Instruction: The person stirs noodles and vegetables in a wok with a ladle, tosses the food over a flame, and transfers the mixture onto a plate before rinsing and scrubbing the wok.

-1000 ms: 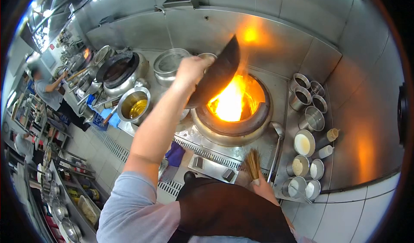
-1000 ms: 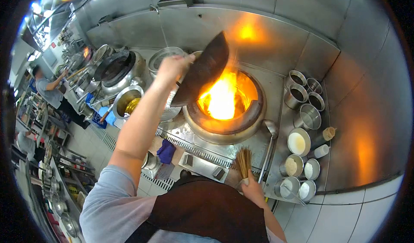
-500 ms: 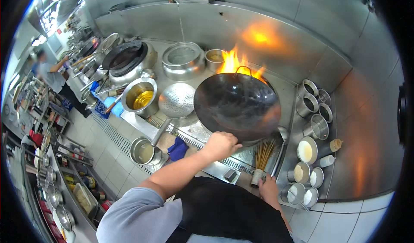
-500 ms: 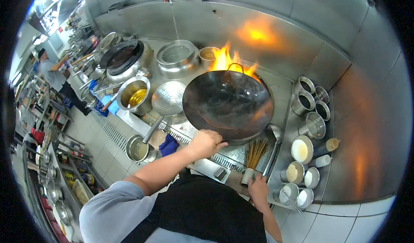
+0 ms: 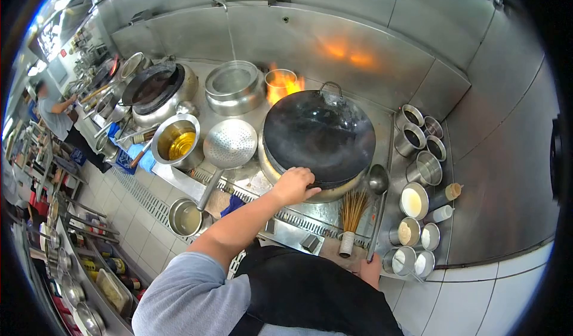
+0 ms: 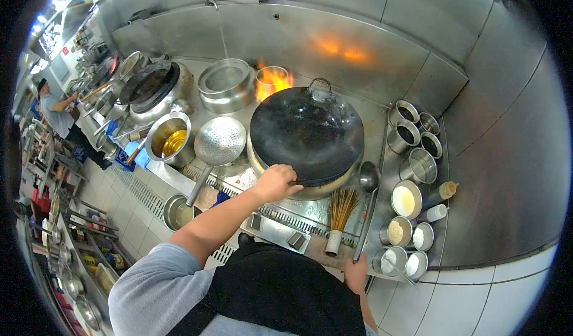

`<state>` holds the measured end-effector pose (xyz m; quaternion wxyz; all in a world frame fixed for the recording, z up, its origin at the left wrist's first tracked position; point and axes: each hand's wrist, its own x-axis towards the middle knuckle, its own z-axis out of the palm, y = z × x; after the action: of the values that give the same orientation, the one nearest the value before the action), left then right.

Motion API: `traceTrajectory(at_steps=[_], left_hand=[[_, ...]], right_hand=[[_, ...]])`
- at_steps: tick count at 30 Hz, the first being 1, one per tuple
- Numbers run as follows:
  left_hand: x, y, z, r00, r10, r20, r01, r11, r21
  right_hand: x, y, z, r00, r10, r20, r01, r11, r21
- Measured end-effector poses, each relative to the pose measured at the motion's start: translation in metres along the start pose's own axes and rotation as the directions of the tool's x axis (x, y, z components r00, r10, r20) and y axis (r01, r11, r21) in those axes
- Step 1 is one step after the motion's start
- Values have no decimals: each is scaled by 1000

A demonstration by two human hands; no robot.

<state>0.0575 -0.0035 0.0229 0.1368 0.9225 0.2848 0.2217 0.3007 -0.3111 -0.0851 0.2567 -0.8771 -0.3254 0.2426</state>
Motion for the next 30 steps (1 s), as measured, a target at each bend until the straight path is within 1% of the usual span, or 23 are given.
traceTrajectory(at_steps=[1, 2, 3, 4, 5, 7, 8, 11, 12, 13, 14, 15, 17, 18, 19, 21, 23, 25, 26, 27, 28, 29, 30], left_hand=[[-4, 3, -8, 1000, -2, -3, 2, 1000, -4], [-12, 7, -21, 991, -6, -137, 0, 999, -43], [-24, 5, -30, 963, -20, -268, -1, 997, -78], [-40, -3, -36, 961, -38, -274, 18, 997, -74], [-60, -12, -44, 943, -127, -309, 121, 992, -36], [-106, -31, -56, 875, -278, -397, 323, 945, 50], [-130, -43, -58, 831, -330, -448, 412, 906, 95], [-197, -72, -71, 694, -614, -376, 700, 698, 153], [-210, -76, -73, 678, -625, -387, 715, 683, 150], [-224, -79, -75, 599, -724, -343, 798, 579, 171], [-236, -82, -76, 505, -810, -299, 863, 465, 198], [-244, -85, -74, 493, -813, -308, 870, 453, 196], [-248, -94, -62, 344, -931, -122, 935, 352, -48], [-252, -100, -52, 341, -931, -128, 935, 350, -52], [-256, -108, -40, 364, -919, -151, 920, 380, -96], [-256, -111, -31, 380, -907, -180, 902, 407, -143], [-250, -105, -34, 399, -917, -20, 912, 398, -102], [-248, -103, -45, 431, -870, 239, 855, 309, -417], [-234, -94, -69, 325, -802, 501, 780, -73, -622], [-232, -99, -67, 321, -806, 498, 775, -78, -627], [-234, -105, -63, 347, -671, 655, 475, -476, -740], [-235, -112, -59, 449, -509, 734, 99, -788, -607], [-233, -122, -56, 471, -495, 730, 102, -791, -603]], right_hand=[[2, -2, -8, 989, 44, 142, -64, 988, 138], [-3, -14, -14, 989, 39, 145, -58, 990, 131], [-15, -29, -18, 994, 16, 112, -45, 964, 261], [-24, -46, -22, 997, -7, 83, -26, 922, 386], [-27, -63, -26, 994, -24, 104, -17, 926, 378], [-30, -100, -32, 999, 36, 27, -45, 826, 562], [-22, -112, -34, 999, -11, 39, -19, 724, 689], [6, -177, -47, 984, -173, -31, 150, 732, 665], [19, -197, -50, 970, -242, -1, 181, 724, 666], [31, -220, -50, 951, -309, 30, 210, 713, 669], [39, -245, -46, 930, -359, 79, 185, 642, 744], [46, -273, -40, 905, -408, 117, 150, 564, 812], [61, -331, -19, 871, -437, 225, 77, 573, 816], [76, -357, -6, 841, -471, 266, 105, 624, 774], [95, -383, 12, 810, -499, 308, 136, 671, 729], [126, -443, 52, 771, -502, 391, 193, 770, 608], [151, -490, 105, 745, -536, 397, 308, 804, 508], [166, -528, 157, 769, -539, 344, 405, 827, 389], [159, -543, 173, 775, -553, 307, 458, 826, 329], [153, -556, 187, 777, -568, 271, 506, 820, 268], [167, -561, 212, 793, -549, 264, 535, 835, 130], [170, -565, 229, 797, -532, 286, 520, 845, 123], [173, -567, 243, 809, -506, 299, 498, 861, 107]])
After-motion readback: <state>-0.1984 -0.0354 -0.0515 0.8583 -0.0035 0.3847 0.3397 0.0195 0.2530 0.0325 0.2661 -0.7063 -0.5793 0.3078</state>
